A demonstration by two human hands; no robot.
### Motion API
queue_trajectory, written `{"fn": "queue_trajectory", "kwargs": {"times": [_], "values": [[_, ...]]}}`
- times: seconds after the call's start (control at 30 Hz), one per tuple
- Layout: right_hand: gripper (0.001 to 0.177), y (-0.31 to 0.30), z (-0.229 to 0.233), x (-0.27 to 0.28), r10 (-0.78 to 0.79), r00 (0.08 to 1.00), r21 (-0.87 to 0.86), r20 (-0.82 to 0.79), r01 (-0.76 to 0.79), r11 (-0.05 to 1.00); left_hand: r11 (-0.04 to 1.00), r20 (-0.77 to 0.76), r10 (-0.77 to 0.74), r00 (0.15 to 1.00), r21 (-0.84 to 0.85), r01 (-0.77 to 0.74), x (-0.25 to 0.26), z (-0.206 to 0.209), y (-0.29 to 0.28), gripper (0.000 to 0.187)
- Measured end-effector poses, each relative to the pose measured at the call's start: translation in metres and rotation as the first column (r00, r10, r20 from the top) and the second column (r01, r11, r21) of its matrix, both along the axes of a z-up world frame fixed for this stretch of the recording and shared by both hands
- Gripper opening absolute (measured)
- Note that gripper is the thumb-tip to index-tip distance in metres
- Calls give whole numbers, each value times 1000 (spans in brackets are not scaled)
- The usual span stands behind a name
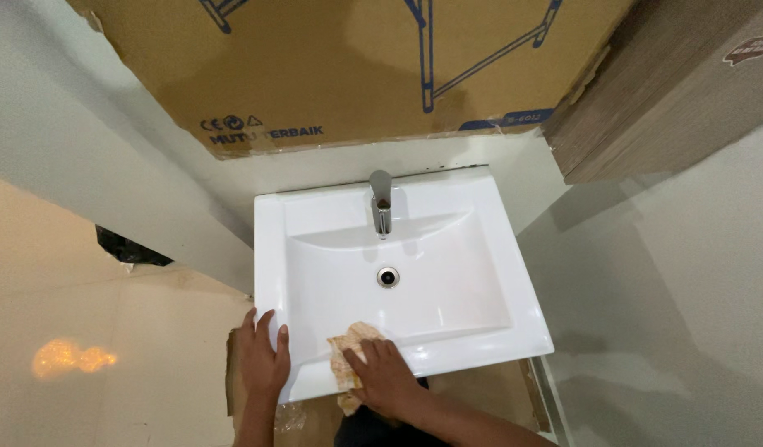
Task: The person wipes the edges, basin, and faucet of a ceramic sink using a cloth.
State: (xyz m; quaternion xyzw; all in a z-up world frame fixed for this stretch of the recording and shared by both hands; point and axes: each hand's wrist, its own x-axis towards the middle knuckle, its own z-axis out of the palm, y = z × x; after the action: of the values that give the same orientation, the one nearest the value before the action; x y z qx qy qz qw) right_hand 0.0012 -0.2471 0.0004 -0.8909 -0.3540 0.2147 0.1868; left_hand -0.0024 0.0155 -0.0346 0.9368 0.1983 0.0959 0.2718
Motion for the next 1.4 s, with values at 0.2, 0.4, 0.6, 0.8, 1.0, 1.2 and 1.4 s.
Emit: {"fn": "queue_trajectory", "kwargs": {"times": [0.2, 0.4, 0.6, 0.8, 1.0, 1.2, 1.4], "values": [[80, 17, -15, -7, 110, 980, 145, 166, -134, 980, 996, 127, -42, 991, -73, 52, -3, -1, 3, 50], [73, 1, -43, -20, 179, 922, 155, 342, -244, 957, 975, 86, 12, 996, -223, 7, -5, -7, 12, 46], [76, 24, -39, -18, 319, 868, 67, 381, -370, 927, 949, 201, -30, 979, -303, 91, -8, 1, 20, 47], [95, 89, -22, -15, 454, 863, 83, 223, -481, 873, 626, -69, 177, 982, -762, -166, -9, 58, 12, 62], [96, 109, -13, -10, 429, 882, 67, 197, -448, 891, 460, -25, 189, 982, -881, -111, -15, 52, 21, 68], [91, 111, -14, -9, 391, 896, 83, 213, -415, 906, 450, -7, 186, 983, -889, -91, -15, 46, 26, 68], [86, 113, -25, -9, 367, 894, 90, 256, -400, 912, 455, -1, 188, 982, -886, -88, -16, 53, 24, 69]]}}
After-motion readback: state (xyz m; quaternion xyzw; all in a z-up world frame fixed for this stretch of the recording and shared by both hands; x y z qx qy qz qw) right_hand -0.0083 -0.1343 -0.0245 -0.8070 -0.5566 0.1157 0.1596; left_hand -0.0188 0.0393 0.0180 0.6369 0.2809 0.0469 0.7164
